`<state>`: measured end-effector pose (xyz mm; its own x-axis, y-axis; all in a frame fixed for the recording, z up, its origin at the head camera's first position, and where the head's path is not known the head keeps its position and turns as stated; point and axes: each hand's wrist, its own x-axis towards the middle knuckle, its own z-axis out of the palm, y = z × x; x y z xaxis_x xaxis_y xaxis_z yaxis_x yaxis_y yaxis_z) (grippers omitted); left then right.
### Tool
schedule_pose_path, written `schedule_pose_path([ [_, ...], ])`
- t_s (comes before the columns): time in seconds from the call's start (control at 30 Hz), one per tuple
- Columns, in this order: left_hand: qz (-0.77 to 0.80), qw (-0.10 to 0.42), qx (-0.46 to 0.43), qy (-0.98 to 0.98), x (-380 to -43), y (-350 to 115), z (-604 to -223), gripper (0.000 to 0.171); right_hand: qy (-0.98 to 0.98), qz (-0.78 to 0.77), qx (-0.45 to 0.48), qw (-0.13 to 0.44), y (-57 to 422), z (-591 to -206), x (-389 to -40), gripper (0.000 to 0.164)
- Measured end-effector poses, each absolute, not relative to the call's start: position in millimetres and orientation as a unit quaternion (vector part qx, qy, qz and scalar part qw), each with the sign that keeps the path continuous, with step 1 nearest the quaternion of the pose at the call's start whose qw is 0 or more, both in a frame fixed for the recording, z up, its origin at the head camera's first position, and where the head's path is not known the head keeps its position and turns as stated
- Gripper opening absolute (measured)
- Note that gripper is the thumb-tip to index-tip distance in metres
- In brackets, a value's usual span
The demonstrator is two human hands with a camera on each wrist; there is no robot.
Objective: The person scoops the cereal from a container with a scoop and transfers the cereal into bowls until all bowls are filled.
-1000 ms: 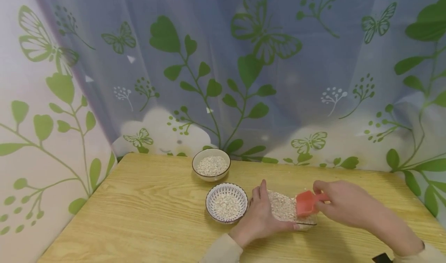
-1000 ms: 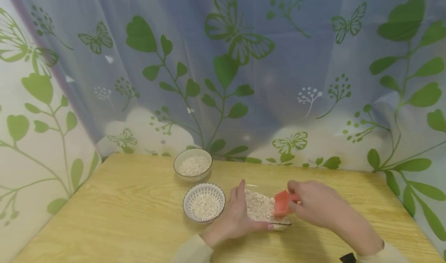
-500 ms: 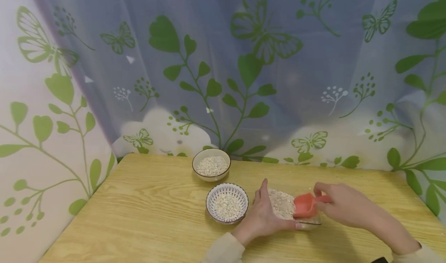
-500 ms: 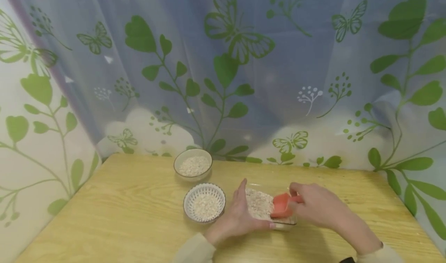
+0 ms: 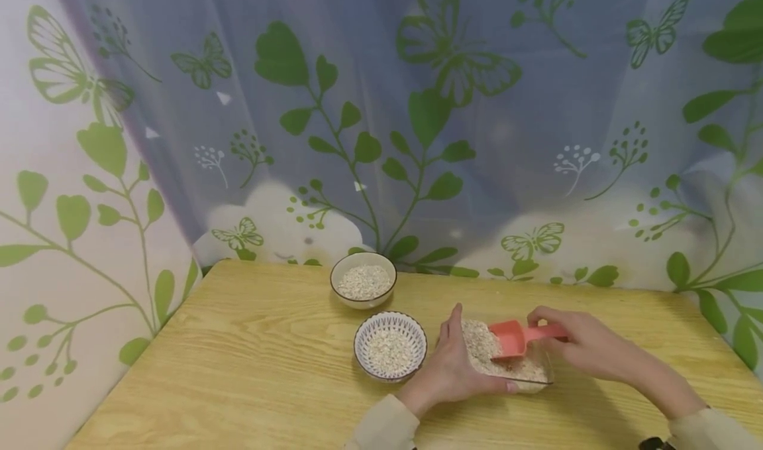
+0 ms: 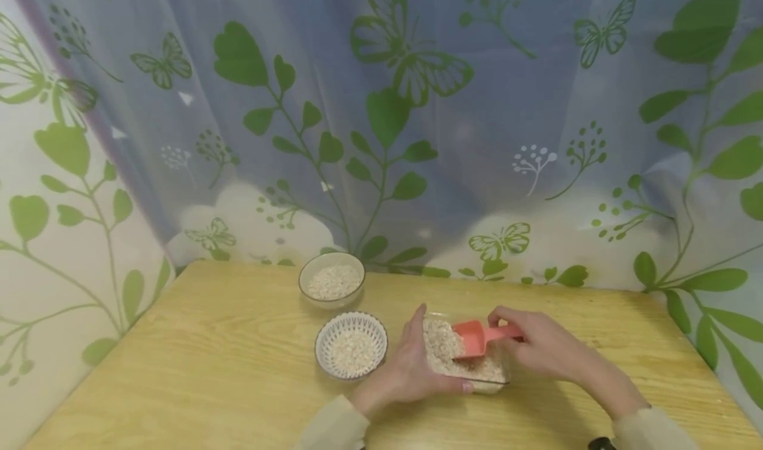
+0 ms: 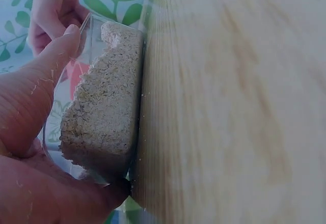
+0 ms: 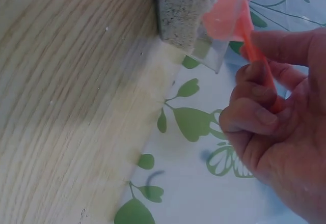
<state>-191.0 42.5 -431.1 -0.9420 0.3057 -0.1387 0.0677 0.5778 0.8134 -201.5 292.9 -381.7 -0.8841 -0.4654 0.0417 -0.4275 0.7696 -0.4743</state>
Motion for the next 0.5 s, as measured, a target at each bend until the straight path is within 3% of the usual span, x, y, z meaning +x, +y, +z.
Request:
schedule_pose_path([
  [0.3,0.445,0.134,0.103,0.879,-189.4,43.5,-429.4,0.140,0.909,-0.267,-0.319,0.031,295.1,-392.4,-210.9,0.022],
  [0.5,0.440,0.126,0.106,0.883,-190.0,42.0,-429.1,0.140,0.892,-0.302,-0.328,0.077,296.3,-392.5,-209.9,0.021],
])
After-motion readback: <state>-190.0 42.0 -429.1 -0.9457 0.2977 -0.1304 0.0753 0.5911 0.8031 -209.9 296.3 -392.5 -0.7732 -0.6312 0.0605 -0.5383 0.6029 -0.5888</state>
